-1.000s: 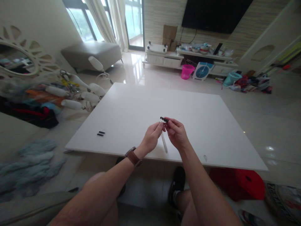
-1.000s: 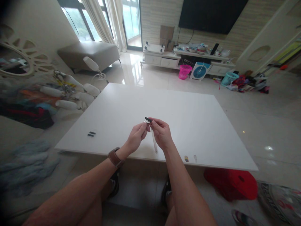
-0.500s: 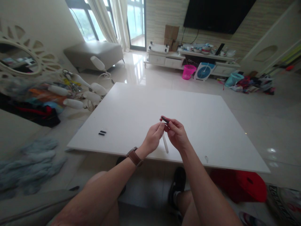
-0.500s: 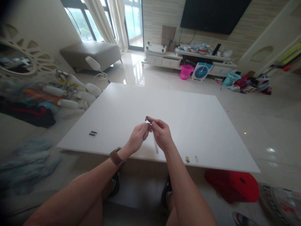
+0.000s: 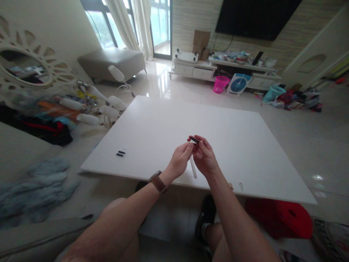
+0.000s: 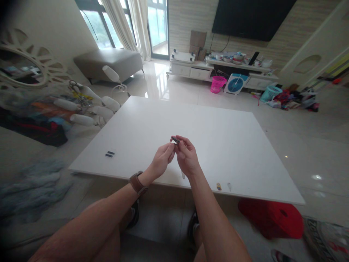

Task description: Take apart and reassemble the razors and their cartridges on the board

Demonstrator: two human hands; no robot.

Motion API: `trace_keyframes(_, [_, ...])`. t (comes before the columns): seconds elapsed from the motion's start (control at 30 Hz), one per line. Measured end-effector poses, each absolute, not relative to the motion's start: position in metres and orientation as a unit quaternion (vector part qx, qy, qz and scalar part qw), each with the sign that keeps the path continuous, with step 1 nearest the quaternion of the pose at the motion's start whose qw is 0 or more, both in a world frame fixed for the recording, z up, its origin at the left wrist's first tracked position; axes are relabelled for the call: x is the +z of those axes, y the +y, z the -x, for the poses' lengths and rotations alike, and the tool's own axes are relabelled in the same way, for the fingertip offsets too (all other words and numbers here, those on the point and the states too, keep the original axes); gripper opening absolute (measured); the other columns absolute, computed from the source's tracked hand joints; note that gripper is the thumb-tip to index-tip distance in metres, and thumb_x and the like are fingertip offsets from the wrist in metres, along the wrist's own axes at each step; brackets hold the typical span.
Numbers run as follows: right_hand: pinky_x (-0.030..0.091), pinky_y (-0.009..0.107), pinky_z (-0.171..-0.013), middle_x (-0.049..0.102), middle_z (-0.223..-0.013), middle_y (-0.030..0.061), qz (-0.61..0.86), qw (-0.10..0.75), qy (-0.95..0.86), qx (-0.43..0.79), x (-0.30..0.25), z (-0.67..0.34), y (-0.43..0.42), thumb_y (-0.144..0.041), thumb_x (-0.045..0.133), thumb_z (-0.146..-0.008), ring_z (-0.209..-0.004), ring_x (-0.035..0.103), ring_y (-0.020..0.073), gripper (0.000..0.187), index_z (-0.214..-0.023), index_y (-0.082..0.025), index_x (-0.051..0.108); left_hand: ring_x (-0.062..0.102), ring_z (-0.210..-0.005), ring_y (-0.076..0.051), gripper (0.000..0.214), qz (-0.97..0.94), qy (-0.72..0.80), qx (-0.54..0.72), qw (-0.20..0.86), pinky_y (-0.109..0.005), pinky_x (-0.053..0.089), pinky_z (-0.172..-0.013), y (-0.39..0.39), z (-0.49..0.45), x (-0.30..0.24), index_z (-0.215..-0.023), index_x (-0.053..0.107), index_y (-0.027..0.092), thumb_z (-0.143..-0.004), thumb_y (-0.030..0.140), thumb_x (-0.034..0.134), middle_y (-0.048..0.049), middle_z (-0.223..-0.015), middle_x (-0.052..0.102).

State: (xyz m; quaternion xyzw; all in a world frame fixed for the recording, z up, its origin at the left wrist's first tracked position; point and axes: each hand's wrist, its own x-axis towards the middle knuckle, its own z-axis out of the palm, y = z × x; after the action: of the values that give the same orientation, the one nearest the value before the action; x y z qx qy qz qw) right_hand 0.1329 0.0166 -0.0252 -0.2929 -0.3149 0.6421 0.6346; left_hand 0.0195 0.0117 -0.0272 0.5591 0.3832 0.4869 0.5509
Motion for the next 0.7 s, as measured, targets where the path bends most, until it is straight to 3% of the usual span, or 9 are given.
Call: trace_keyframes(0.7, [0.054, 0.028, -0.087, 0.075, -0.107, -0.0019, 0.286, 0.632, -0.237, 0.679, -0.0308, -0.1289, 0.0144, -0.045, 0.083, -0.074, -0.097, 0.068, 0.0146, 0.031, -0.099, -0.029, 0.074, 0.033, -0.054, -0.01, 0.044, -0.556, 0.378, 0.497, 0.548, -0.025, 0.029, -0.054, 0.0123, -0.0208, -0.028, -0.074, 0.049, 0.019, -0.098, 0.055, 0.044, 0.006, -0.056, 0.036])
